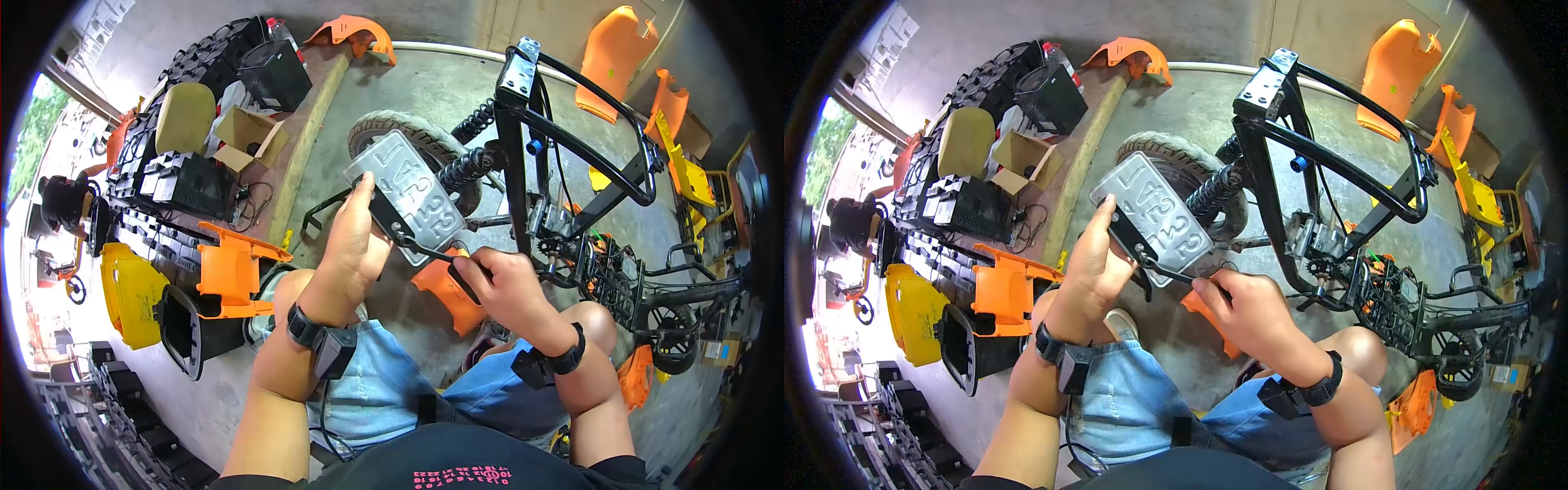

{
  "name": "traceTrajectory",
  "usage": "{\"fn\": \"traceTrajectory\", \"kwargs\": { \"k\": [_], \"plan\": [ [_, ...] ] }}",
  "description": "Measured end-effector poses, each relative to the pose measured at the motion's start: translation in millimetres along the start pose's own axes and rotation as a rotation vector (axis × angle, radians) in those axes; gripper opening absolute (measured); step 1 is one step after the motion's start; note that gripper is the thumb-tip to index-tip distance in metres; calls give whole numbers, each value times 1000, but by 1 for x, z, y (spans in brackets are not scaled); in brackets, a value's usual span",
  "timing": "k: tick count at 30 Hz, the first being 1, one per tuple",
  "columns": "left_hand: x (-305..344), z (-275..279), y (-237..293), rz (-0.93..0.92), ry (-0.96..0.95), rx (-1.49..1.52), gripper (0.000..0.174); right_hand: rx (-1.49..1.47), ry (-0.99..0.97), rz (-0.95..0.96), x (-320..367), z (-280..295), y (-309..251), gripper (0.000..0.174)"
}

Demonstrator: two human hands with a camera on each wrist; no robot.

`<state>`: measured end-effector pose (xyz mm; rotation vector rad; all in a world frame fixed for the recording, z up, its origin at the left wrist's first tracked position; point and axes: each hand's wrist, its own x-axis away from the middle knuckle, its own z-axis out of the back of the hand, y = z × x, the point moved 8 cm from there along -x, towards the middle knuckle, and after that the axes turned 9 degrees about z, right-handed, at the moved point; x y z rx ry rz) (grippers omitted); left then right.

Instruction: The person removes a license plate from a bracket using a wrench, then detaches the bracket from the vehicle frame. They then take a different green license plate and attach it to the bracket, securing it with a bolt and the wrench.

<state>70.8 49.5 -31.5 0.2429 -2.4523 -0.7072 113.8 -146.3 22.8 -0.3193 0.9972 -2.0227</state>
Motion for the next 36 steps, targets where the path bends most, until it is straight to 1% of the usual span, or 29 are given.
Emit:
{"fn": "traceTrajectory", "kwargs": {
  "k": [2,10,13,15,16,17,18,19,20,21,22,23,25,27,29,30,31,33,34,36],
  "plan": [
    [-1,-3,-6,41,-38,-5,40,-57,-40,-74,0,-5,5,36],
    [2,-14,-13,68,-103,-14,40,-17,-17,-111,1,-1,12,35],
    [6,-21,-13,75,-109,-83,40,13,-32,-102,1,2,10,34],
    [7,-20,-14,74,-84,-180,38,37,-36,-88,1,2,9,33],
    [9,-22,-13,74,-83,-180,38,79,-11,-28,1,3,6,32],
    [13,-24,-13,73,-86,-254,37,121,15,33,2,4,3,30],
    [15,-26,-14,72,-88,-327,36,121,14,33,2,2,5,30],
    [15,-25,-14,71,-88,-327,36,162,31,115,2,1,1,27],
    [16,-27,-15,70,-112,-423,36,204,49,196,3,1,-4,23],
    [16,-28,-17,68,-136,-519,36,204,49,197,3,0,-4,23],
    [17,-29,-19,58,-146,-576,37,250,45,239,4,-1,-7,21],
    [17,-29,-20,58,-145,-577,37,297,43,280,5,-2,-10,19],
    [19,-32,-27,91,-179,-706,37,330,35,317,5,-3,-13,18],
    [19,-30,-32,115,-189,-723,35,363,26,353,6,-5,-16,18],
    [19,-29,-36,125,-187,-865,35,396,49,439,10,-6,-22,18],
    [23,-33,-36,146,-199,-897,34,396,49,438,10,-6,-21,18],
    [21,-31,-38,148,-199,-897,34,429,32,459,11,-8,-23,18],
    [19,-32,-41,112,-241,-1015,34,460,13,478,14,-11,-25,18],
    [20,-34,-41,112,-241,-1015,34,481,18,478,14,-11,-28,17],
    [24,-35,-33,102,-146,-877,33,501,22,478,16,-12,-29,17]
  ]
}}
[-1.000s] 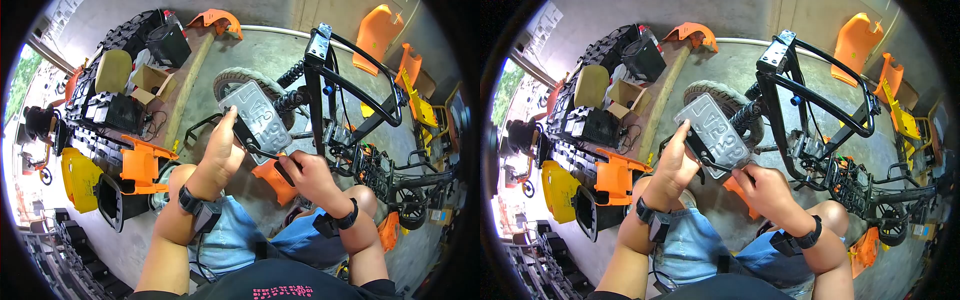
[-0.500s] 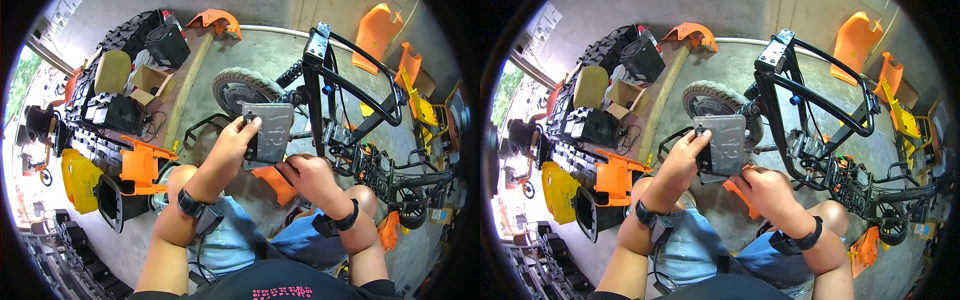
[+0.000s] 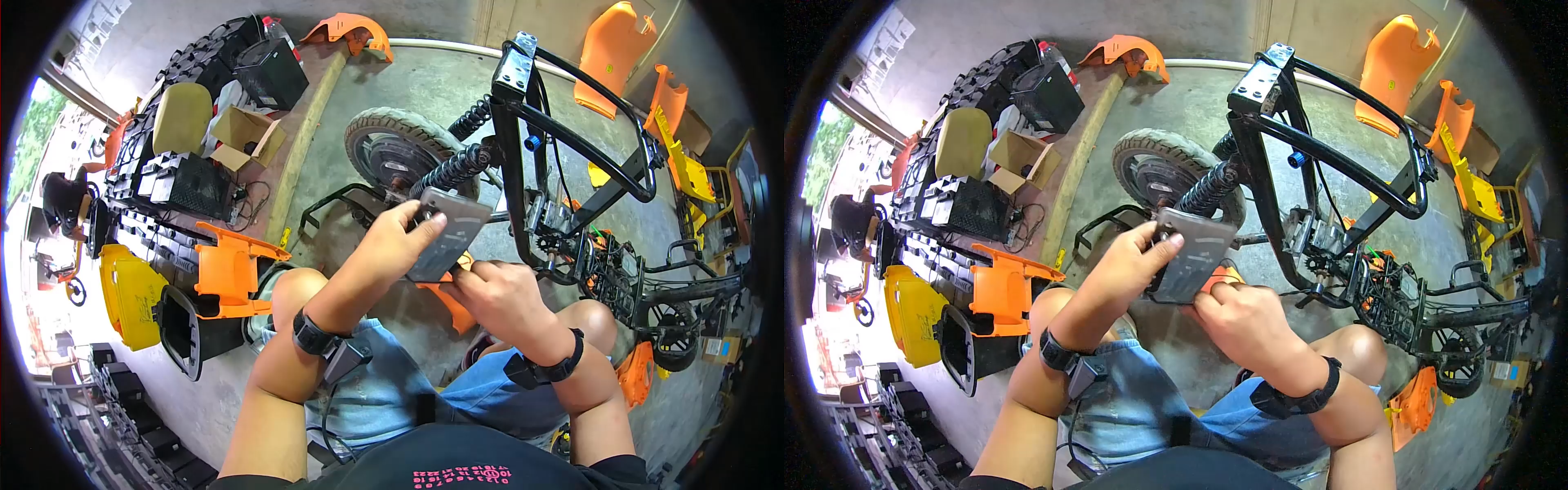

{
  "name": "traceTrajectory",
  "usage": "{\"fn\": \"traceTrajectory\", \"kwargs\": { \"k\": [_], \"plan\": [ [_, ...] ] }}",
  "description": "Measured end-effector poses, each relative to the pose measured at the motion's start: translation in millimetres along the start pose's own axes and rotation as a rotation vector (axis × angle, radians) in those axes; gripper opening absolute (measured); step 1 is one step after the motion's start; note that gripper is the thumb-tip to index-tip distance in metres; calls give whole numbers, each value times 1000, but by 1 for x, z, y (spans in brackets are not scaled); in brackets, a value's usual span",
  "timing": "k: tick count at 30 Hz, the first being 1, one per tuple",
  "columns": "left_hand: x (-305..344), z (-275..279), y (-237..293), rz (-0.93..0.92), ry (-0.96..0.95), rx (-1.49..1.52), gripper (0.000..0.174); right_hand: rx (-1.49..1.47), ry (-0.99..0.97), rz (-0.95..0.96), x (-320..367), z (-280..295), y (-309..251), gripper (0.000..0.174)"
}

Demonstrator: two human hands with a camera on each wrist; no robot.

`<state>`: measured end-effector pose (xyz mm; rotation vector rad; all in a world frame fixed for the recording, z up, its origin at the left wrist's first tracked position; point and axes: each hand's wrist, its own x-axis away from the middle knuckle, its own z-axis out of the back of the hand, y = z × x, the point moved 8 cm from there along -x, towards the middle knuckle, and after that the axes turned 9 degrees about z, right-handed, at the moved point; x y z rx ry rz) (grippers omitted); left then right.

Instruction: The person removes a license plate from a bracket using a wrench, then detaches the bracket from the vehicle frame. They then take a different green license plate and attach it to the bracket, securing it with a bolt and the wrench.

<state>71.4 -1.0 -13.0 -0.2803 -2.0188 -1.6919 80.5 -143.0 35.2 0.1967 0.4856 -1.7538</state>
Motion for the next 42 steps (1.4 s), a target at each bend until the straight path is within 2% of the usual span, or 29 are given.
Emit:
{"fn": "traceTrajectory", "kwargs": {
  "k": [3,5,6,8,9,11,13,15,19,25,38,40,42],
  "plan": [
    [-9,14,-2,-36,26,301,37,-95,-59,61,1,-8,-6,18],
    [-16,21,-5,-22,62,410,39,-202,-8,-45,-1,-6,0,18],
    [-20,26,-6,-45,70,590,38,-202,-10,-43,-2,-6,0,18],
    [-20,36,-8,-87,89,850,34,-310,125,-176,-2,1,15,20],
    [-21,38,-7,-88,90,851,34,-311,125,-174,-4,3,14,20],
    [-20,47,-9,-103,143,933,35,-374,80,-377,1,2,26,24],
    [-20,49,-9,-79,168,932,36,-362,91,-391,2,1,30,27],
    [-18,47,-6,-94,133,954,38,-463,43,-474,3,-5,32,29],
    [-15,35,-2,-57,14,966,39,-483,20,-493,3,-10,34,32],
    [-8,30,3,-62,25,913,39,-502,-30,-573,7,-12,39,32],
    [2,21,15,-104,-4,705,29,-373,-47,-507,4,-6,39,32],
    [7,15,21,-133,-45,534,34,-355,-39,-489,4,-6,39,32],
    [4,13,17,-125,-52,421,33,-320,-14,-382,1,-5,36,29]
  ]
}}
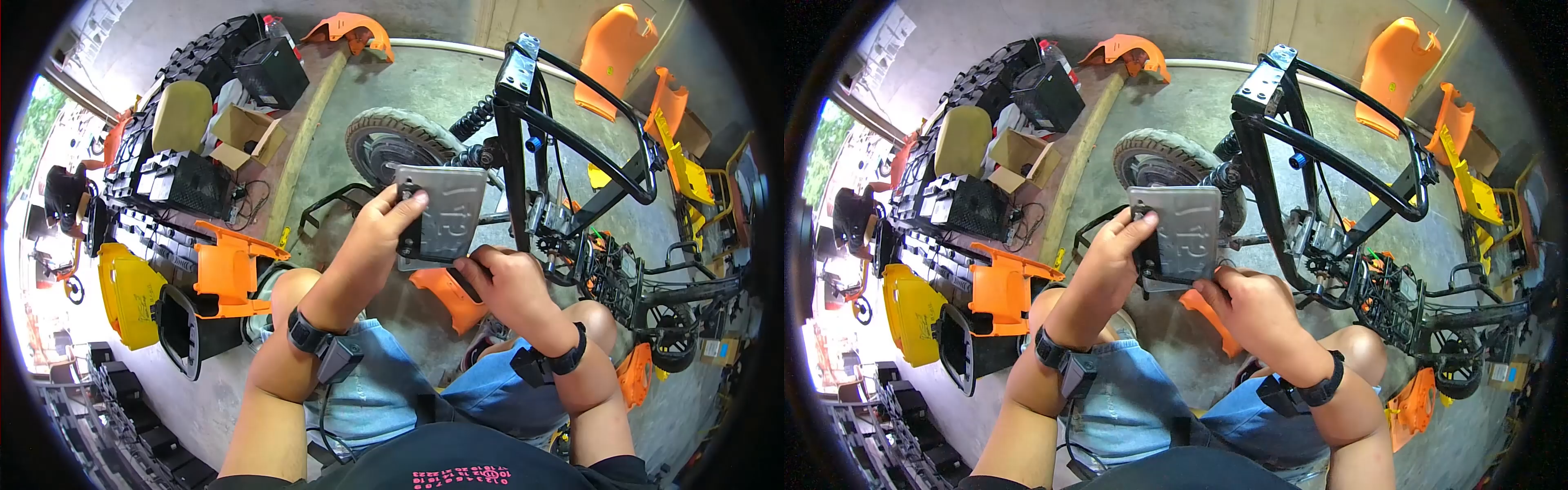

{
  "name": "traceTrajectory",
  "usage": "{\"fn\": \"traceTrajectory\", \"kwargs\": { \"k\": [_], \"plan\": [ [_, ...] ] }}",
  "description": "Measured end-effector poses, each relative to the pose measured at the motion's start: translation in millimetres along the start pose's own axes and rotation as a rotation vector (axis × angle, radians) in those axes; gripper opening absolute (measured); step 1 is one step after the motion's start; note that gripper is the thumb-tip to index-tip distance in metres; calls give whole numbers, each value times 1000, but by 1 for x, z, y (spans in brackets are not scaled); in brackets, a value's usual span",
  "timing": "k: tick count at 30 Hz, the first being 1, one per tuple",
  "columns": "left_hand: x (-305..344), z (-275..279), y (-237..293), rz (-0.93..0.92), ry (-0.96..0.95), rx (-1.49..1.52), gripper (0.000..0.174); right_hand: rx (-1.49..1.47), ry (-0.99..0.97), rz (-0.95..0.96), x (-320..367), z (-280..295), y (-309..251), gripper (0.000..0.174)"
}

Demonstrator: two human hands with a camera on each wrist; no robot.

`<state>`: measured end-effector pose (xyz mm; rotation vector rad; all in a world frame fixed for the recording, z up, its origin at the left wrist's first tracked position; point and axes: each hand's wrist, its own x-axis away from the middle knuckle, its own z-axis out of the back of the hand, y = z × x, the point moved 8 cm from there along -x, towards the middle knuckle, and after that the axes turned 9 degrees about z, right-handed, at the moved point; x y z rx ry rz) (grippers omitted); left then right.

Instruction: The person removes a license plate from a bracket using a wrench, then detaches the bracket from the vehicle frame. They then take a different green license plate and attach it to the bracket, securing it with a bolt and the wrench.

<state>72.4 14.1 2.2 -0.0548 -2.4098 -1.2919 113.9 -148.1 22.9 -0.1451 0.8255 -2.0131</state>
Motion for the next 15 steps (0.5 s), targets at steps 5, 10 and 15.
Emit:
{"fn": "traceTrajectory", "kwargs": {
  "k": [5,10,15],
  "plan": [
    [-2,-6,-10,-8,-2,-401,31,85,10,121,2,-3,-7,24],
    [-5,-6,-29,107,-10,-696,29,115,2,268,5,-11,-16,24],
    [-4,-10,-31,98,-17,-797,26,249,6,394,8,-14,-27,21]
  ]
}}
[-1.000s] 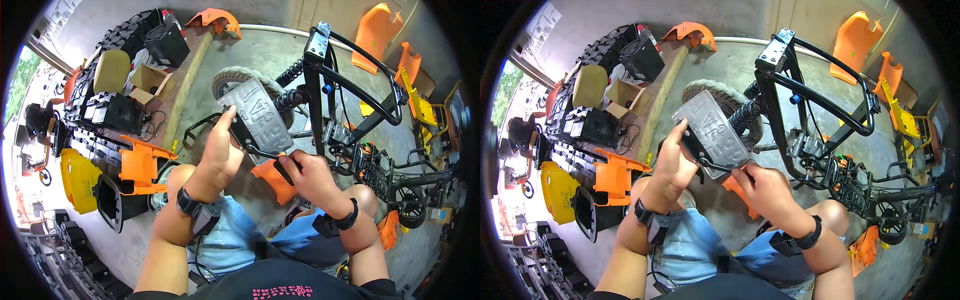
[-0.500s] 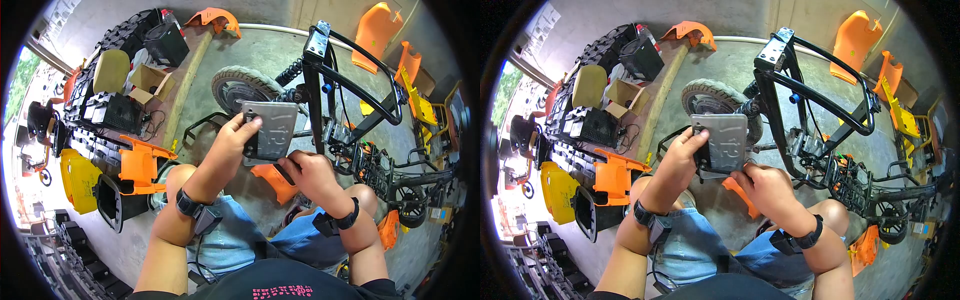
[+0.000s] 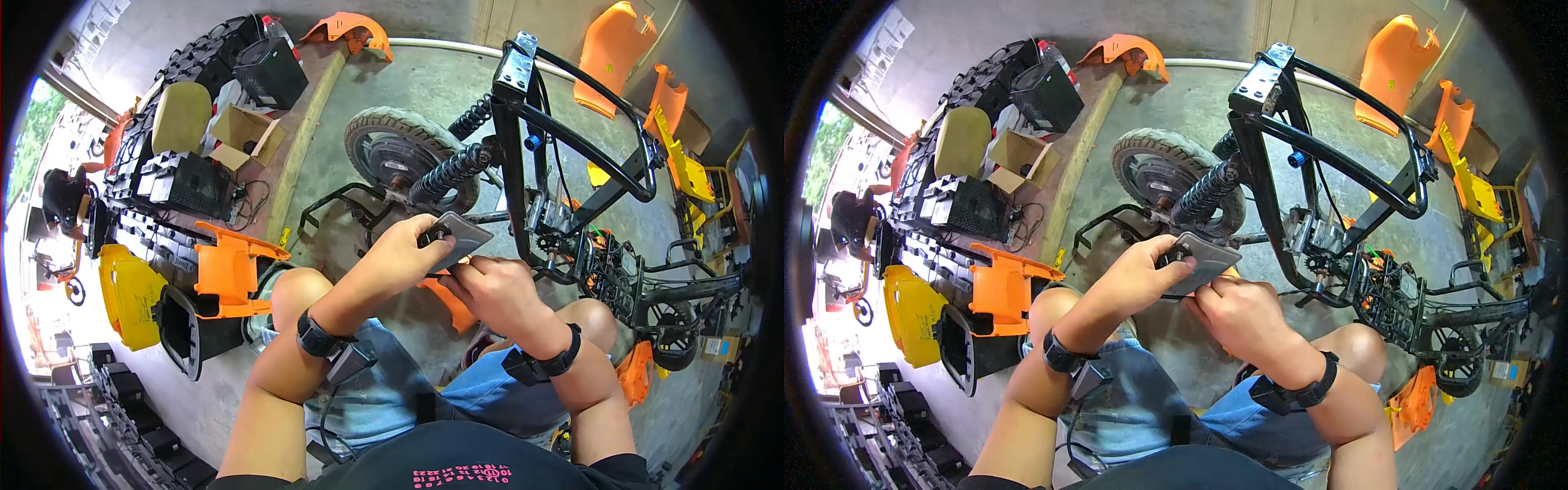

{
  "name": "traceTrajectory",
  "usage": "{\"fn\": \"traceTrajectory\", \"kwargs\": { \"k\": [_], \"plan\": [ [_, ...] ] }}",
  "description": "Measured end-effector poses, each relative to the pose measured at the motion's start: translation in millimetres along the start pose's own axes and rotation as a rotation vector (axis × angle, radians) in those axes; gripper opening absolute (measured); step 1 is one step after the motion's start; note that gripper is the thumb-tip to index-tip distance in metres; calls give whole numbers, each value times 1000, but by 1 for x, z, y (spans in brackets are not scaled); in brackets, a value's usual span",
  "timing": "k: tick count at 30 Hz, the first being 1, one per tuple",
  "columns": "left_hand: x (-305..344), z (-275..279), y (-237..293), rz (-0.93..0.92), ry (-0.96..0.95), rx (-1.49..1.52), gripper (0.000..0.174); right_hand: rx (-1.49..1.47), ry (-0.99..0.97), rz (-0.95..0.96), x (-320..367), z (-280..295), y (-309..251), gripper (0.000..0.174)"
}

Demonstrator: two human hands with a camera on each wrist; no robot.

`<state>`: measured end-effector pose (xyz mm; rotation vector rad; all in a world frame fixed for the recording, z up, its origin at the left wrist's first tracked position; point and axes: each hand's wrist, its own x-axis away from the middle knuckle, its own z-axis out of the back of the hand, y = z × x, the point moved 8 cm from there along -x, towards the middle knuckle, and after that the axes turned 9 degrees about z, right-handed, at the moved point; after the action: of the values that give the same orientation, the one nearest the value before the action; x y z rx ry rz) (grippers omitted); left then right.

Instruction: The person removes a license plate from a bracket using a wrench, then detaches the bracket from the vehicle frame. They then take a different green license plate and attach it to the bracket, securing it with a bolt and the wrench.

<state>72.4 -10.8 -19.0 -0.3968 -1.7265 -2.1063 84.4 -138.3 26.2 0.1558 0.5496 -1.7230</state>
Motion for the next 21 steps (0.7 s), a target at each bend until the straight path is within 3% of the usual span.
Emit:
{"fn": "traceTrajectory", "kwargs": {
  "k": [3,8,12,15,19,21],
  "plan": [
    [-3,2,-5,39,40,66,27,28,11,24,-2,5,-3,21],
    [-2,32,-5,13,212,712,30,-17,103,-90,-4,17,4,19],
    [-13,44,-25,34,226,1149,35,-175,173,-248,1,17,19,18],
    [-11,48,-29,34,298,1191,36,-175,164,-233,1,18,17,16],
    [-15,53,-32,-21,247,1291,30,-195,207,-272,1,20,21,18],
    [-13,52,-25,-37,208,1316,34,-259,169,-388,5,15,29,21]
  ]
}}
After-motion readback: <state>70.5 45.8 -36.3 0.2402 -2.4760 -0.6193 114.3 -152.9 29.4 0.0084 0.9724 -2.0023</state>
